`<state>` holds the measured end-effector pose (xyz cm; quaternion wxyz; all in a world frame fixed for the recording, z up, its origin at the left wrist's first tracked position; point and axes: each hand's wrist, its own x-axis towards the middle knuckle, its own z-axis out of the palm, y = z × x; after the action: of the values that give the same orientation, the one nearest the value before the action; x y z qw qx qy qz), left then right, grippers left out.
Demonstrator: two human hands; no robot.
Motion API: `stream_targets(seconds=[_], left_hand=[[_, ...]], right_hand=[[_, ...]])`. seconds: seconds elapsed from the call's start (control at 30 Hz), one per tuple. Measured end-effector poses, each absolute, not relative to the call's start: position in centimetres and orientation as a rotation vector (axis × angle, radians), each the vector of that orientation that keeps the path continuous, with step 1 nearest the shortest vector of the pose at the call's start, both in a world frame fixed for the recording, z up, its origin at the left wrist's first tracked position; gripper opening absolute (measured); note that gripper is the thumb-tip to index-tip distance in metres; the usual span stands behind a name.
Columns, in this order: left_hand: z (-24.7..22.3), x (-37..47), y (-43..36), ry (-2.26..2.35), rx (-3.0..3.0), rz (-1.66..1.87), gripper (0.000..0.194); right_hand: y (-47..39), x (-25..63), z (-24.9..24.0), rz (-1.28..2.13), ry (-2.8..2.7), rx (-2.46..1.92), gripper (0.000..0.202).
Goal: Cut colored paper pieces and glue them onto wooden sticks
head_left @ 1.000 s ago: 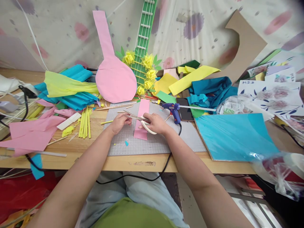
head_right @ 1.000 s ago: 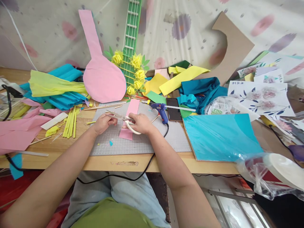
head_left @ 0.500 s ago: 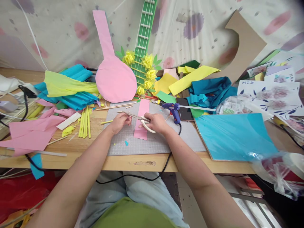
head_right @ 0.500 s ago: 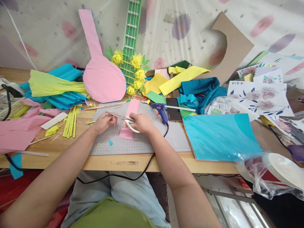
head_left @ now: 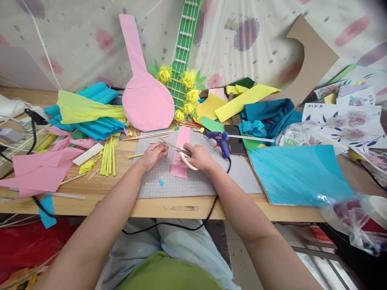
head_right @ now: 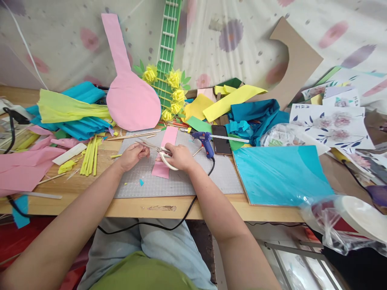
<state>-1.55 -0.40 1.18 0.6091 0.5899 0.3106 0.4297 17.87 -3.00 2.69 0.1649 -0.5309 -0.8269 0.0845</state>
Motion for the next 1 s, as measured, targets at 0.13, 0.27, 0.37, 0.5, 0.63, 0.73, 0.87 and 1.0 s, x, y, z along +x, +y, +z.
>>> stream_targets(seconds=[0.13,0.27,0.37,0.5,0.63,0.73,0.87,1.0], left_hand=[[1.28,-1.41,-0.60,0.684,1.321,1.042,0.026],[1.36,-1.47,-0.60,0.677,1.297,1.042,0.024],[1.33,-1.57,-0.50,0.676,1.285,1.046,0.020],[1.27,-1.68,-0.40,0.669,1.297,1.054,0.017],[1.19,-1.66,-0.39,0.635,1.176,1.065,0.013],[1.07,-1.61,-0.40,0.617,1.064,1.076,0.007],[1.00,-1.58,-0.44,0.567,1.029,1.069,0.004],[1.09,-1.54,-0.50,0.548,0.996,1.066,0.005]], right_hand=[[-2.77,18.08,2.52,0.293,-2.161,-1.652,0.037],[-2.58,18.28,2.33,0.329,-2.147,-1.650,0.036],[-2.51,18.34,2.15,0.333,-2.168,-1.641,0.037],[-2.54,18.50,2.12,0.326,-2.167,-1.637,0.037],[-2.69,18.59,2.40,0.315,-2.259,-1.542,0.038],[-2.78,18.45,2.62,0.284,-2.346,-1.447,0.041],[-2.87,18.15,2.67,0.251,-2.406,-1.388,0.041],[-2.94,18.01,2.60,0.210,-2.404,-1.419,0.042]])
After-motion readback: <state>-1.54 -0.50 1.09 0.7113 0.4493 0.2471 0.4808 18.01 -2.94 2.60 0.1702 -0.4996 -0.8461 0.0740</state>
